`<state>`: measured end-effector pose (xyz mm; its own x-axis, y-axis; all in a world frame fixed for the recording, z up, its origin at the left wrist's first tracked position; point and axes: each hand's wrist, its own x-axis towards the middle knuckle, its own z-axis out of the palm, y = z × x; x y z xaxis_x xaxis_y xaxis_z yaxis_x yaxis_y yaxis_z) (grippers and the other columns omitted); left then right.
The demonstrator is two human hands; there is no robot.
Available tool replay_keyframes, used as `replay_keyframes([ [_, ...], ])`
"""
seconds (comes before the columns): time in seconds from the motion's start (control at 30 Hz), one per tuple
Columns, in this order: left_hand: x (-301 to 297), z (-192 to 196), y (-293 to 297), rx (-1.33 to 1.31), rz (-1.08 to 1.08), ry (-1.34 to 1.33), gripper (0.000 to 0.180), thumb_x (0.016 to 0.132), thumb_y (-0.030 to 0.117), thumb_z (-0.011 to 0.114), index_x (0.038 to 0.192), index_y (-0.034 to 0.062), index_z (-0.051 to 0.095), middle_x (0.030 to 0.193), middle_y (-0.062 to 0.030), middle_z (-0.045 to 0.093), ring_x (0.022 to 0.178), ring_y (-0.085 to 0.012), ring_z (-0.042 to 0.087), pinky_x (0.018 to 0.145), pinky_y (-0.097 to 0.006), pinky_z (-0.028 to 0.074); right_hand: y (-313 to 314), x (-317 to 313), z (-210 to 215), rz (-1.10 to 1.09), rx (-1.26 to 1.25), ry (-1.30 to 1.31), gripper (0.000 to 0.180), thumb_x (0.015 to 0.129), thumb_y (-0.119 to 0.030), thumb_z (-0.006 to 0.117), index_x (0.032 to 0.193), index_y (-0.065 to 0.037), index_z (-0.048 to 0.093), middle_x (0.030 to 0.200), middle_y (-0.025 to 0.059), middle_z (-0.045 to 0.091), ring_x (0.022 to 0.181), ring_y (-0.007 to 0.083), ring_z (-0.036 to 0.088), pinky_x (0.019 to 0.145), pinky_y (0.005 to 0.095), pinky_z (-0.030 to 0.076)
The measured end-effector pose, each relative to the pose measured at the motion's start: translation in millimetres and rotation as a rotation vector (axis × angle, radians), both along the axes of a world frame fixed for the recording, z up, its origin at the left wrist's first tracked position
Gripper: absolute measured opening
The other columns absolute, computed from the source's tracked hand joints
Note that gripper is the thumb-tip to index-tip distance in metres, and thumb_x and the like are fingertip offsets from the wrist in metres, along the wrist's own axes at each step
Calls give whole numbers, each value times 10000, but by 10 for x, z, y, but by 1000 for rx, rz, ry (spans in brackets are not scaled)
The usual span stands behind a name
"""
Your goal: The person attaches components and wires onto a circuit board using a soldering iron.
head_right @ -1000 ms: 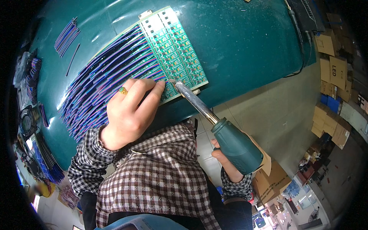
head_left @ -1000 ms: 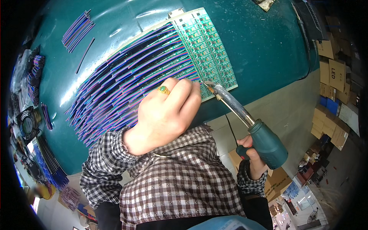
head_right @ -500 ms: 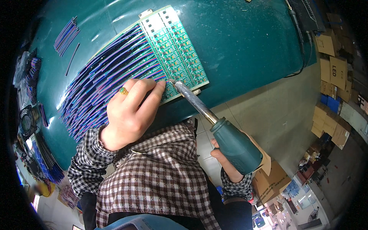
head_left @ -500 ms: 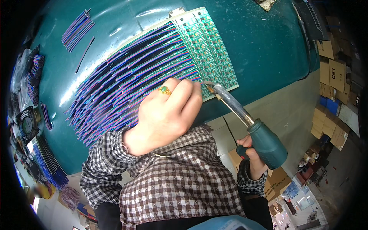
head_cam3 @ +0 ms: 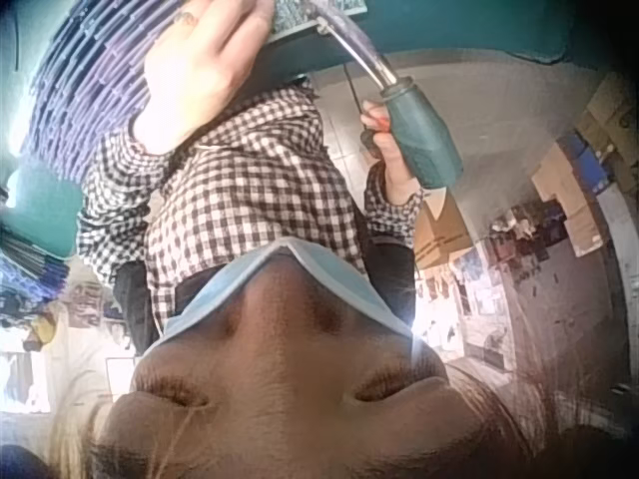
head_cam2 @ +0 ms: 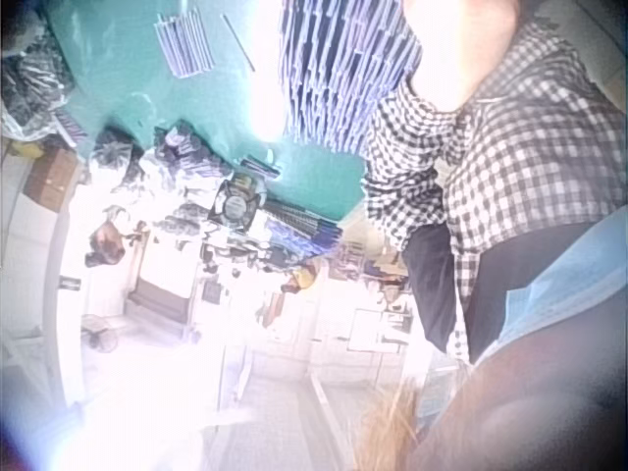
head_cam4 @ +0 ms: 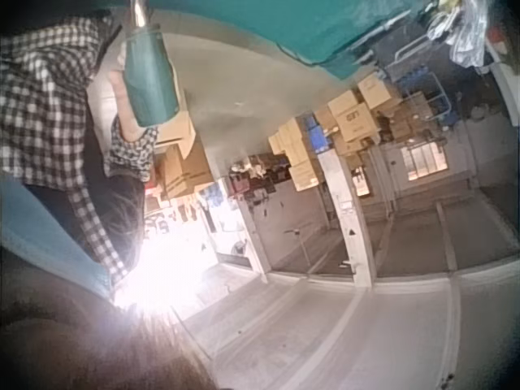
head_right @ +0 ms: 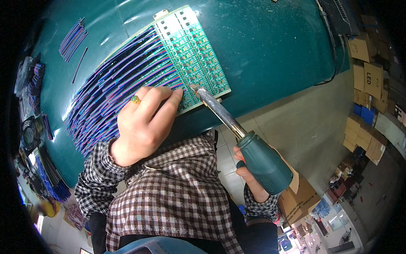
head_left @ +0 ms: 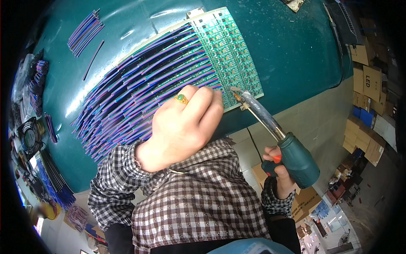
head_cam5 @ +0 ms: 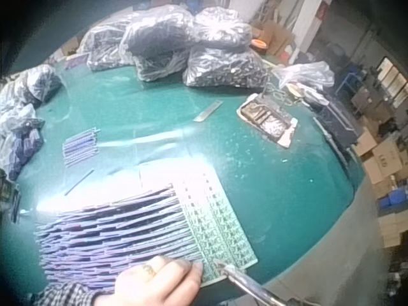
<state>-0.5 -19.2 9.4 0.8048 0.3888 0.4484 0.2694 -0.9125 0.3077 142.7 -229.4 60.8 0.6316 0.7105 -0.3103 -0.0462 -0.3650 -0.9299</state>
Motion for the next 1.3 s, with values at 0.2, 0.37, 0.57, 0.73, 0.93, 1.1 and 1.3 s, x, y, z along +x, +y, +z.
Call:
replay_keyframes([
  [0.2, 4, 1, 2, -38, 2, -18, 250, 641, 20, 674, 890, 3, 671, 791, -51, 571, 630, -165, 553, 502, -268, 440, -85, 31, -67, 31, 68, 0, 380, 823, -283, 685, 954, 60, 587, 849, 132, 606, 771, 201, 604, 699, 328, 537],
  [0.37, -2, 12, -3, 3, 0, 9, 257, 637, 29, 674, 893, 10, 674, 801, -46, 576, 633, -157, 552, 493, -260, 435, -76, 26, -72, 61, 105, 37, 372, 832, -250, 676, 972, 77, 566, 829, 121, 579, 776, 201, 583, 753, 368, 549],
  [0.57, 4, 12, -14, 13, 7, -1, 267, 638, 30, 676, 904, 7, 676, 805, -44, 579, 649, -157, 559, 496, -253, 440, -47, -4, -33, 32, 77, 67, 369, 831, -229, 677, 1000, 76, 558, 827, 112, 569, 794, 207, 584, 770, 380, 549],
  [0.73, -6, 5, -23, 13, 14, 0, 278, 635, 26, 676, 911, 1, 676, 805, -45, 579, 649, -158, 559, 497, -255, 442, -76, 8, -54, 45, 71, 83, 309, 830, -220, 683, 923, 50, 563, 827, 117, 570, 799, 208, 583, 783, 379, 544],
  [0.93, 0, 5, -29, 12, 17, 1, 283, 631, 18, 678, 913, -6, 674, 803, -49, 580, 644, -159, 556, 496, -257, 439, -58, 9, -39, 41, 59, 76, 287, 832, -209, 683, 896, 46, 567, 825, 119, 573, 791, 207, 584, 781, 378, 545],
  [1.1, 2, -6, -30, 26, 16, -14, 285, 627, 13, 677, 911, -11, 674, 801, -51, 581, 640, -159, 554, 495, -257, 437, -39, 0, -47, 46, 77, 66, 290, 831, -203, 686, 907, 52, 571, 821, 116, 574, 792, 205, 586, 772, 378, 550],
  [1.3, 10, 7, -37, 11, 19, -8, 294, 620, 10, 675, 913, -14, 673, 800, -51, 581, 644, -161, 553, 506, -262, 444, -68, -1, -62, 58, 89, 49, 341, 833, -221, 683, 972, 67, 563, 836, 108, 577, 782, 204, 587, 760, 378, 554],
])
